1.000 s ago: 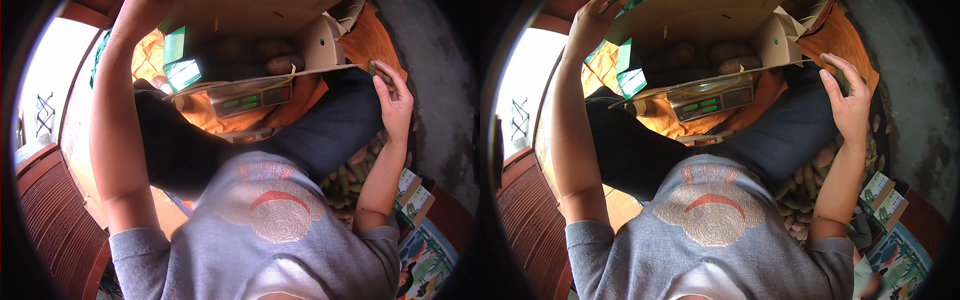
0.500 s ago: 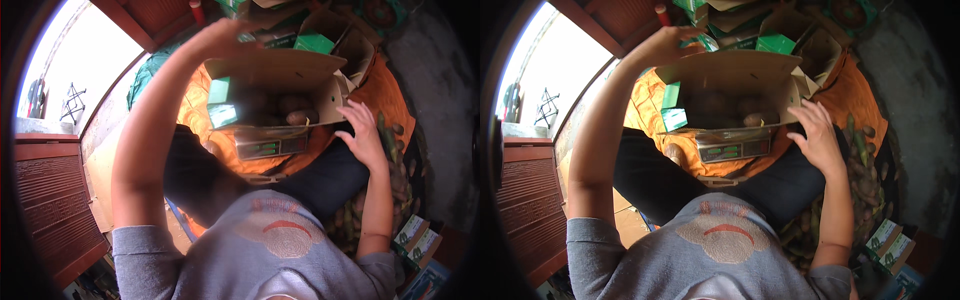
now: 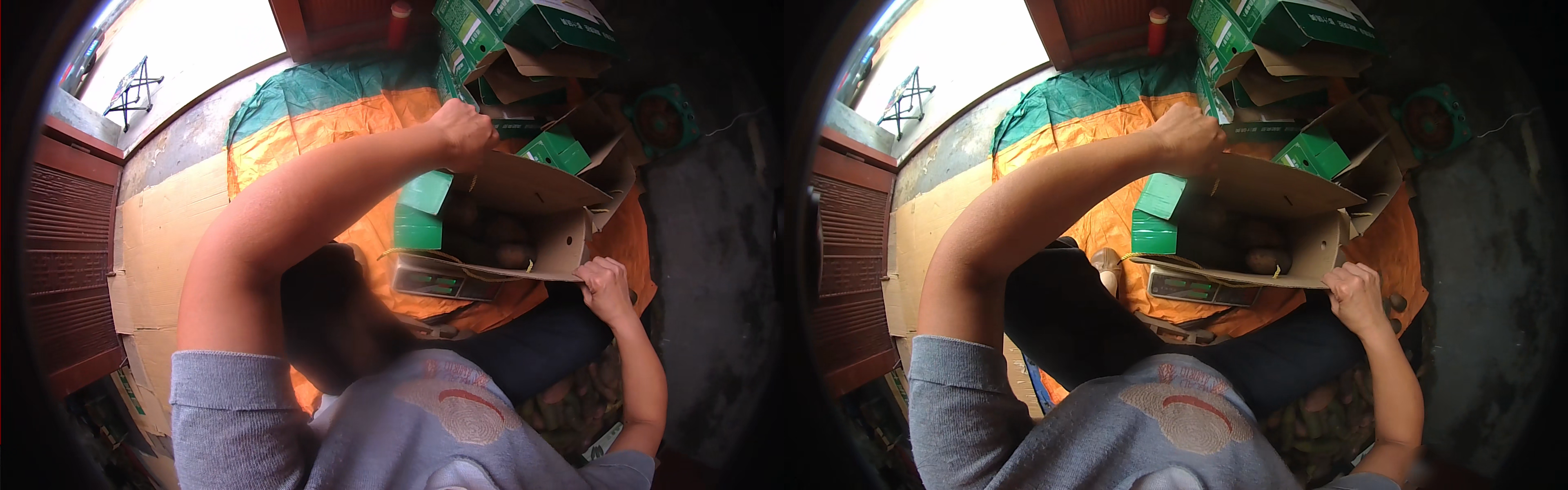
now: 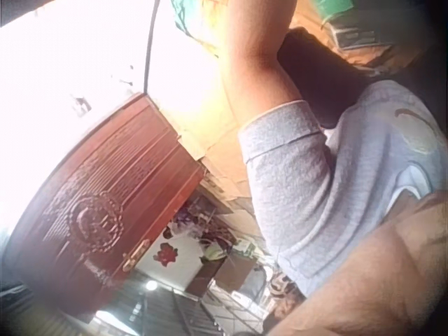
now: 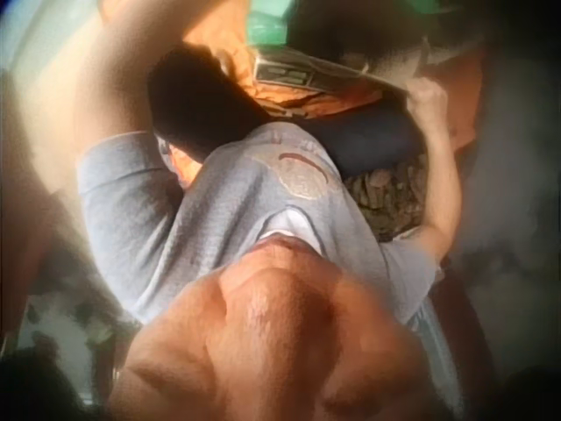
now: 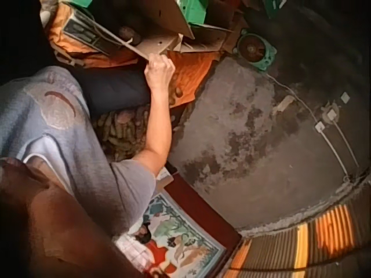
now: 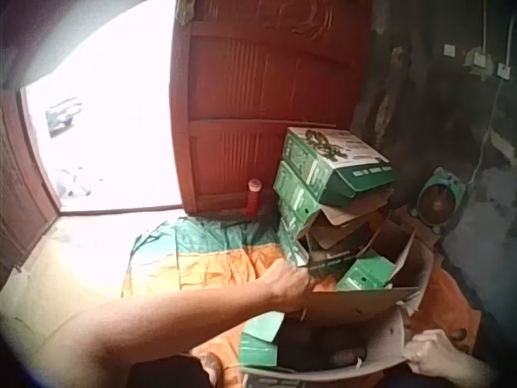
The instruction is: The recorder is sorting and packing sweet potatoes (tubers) into cardboard boxes on a scale.
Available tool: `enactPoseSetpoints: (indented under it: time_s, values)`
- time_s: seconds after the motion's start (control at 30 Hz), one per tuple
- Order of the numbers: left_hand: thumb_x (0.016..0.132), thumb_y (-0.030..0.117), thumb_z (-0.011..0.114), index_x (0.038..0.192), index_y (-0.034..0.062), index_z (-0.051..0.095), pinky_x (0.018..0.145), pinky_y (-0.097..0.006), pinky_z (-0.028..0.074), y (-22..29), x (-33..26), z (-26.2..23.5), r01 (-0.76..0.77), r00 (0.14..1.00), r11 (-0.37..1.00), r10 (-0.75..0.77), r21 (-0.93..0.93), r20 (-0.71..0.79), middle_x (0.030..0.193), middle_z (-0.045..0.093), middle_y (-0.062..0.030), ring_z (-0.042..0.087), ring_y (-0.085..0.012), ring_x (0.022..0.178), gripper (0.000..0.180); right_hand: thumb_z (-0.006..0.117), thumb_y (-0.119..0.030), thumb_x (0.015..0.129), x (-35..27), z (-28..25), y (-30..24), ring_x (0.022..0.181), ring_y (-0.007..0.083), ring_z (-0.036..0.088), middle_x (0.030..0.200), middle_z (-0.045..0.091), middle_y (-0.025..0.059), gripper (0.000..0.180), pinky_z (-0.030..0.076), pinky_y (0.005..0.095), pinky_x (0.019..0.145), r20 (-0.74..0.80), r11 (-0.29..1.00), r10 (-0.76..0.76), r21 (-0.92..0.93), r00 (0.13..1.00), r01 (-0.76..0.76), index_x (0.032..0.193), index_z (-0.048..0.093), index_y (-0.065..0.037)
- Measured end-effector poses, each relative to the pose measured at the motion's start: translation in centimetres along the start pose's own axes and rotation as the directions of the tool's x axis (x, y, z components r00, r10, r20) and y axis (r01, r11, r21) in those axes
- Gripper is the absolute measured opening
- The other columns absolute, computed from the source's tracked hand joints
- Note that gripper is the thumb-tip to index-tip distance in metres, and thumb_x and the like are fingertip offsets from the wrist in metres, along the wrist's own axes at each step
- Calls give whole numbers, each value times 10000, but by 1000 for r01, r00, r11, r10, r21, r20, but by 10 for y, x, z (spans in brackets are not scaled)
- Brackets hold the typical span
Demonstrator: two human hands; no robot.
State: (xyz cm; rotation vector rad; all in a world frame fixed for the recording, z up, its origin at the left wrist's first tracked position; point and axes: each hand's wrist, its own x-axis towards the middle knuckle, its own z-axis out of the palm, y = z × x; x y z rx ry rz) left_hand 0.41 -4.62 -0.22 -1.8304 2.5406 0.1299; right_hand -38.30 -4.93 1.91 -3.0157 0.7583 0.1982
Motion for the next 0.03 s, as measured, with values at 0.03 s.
enactPoseSetpoints:
  time_s: [0.03]
  values:
    - [819, 402, 695, 882, 85, 745, 669, -440, 555, -5, -2, 1, 20, 1000, 1000, -20, 2, -6, 804, 716, -140, 717, -322, 788, 327, 706, 29, 610, 6, -4, 0, 779, 268, 633, 754, 666, 67, 247, 494, 398, 744, -2, 1000, -24, -8, 1000, 24, 832, 690, -78]
